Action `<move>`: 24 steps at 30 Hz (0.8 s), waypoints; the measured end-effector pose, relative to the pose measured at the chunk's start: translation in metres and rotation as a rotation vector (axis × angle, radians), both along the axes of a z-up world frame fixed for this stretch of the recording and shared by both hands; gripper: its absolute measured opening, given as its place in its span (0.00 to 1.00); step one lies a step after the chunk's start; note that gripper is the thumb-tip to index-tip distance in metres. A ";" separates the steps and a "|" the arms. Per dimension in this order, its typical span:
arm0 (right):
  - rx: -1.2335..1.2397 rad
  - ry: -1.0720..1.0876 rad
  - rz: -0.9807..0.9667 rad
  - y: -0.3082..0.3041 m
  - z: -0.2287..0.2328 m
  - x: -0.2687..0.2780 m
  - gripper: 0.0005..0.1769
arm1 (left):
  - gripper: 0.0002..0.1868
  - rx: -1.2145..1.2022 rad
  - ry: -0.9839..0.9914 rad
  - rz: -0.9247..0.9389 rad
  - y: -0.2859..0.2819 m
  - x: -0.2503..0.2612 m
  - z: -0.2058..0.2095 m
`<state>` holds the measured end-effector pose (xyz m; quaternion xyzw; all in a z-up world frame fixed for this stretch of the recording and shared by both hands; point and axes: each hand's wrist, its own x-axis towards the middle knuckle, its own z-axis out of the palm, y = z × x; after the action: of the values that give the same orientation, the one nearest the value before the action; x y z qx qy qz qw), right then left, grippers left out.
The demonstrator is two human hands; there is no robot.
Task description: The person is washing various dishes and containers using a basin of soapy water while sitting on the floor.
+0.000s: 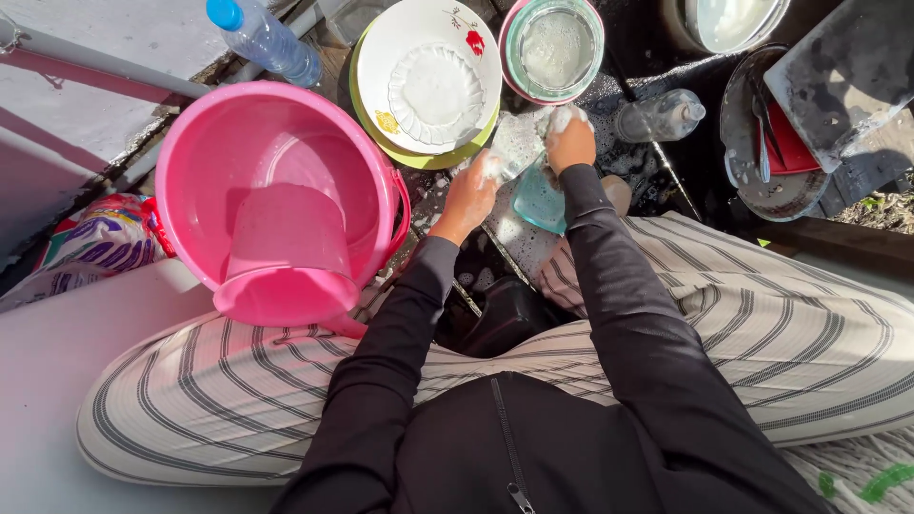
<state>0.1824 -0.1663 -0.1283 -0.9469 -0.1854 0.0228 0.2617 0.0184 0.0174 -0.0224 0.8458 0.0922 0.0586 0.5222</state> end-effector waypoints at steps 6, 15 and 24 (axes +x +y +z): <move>-0.166 0.469 -0.266 -0.061 -0.041 -0.060 0.23 | 0.20 -0.260 0.220 0.096 0.003 0.010 0.043; -0.589 0.281 0.172 -0.051 -0.026 -0.099 0.47 | 0.33 -0.431 0.007 0.221 -0.004 0.009 0.048; 1.455 0.939 -0.460 -0.004 0.129 -0.051 0.24 | 0.39 -0.375 0.055 0.275 -0.015 0.013 0.086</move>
<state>0.1316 -0.1704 0.0009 -0.4536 0.1668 0.2316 0.8442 0.0310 0.0021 0.0632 0.7146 0.2301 0.0879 0.6547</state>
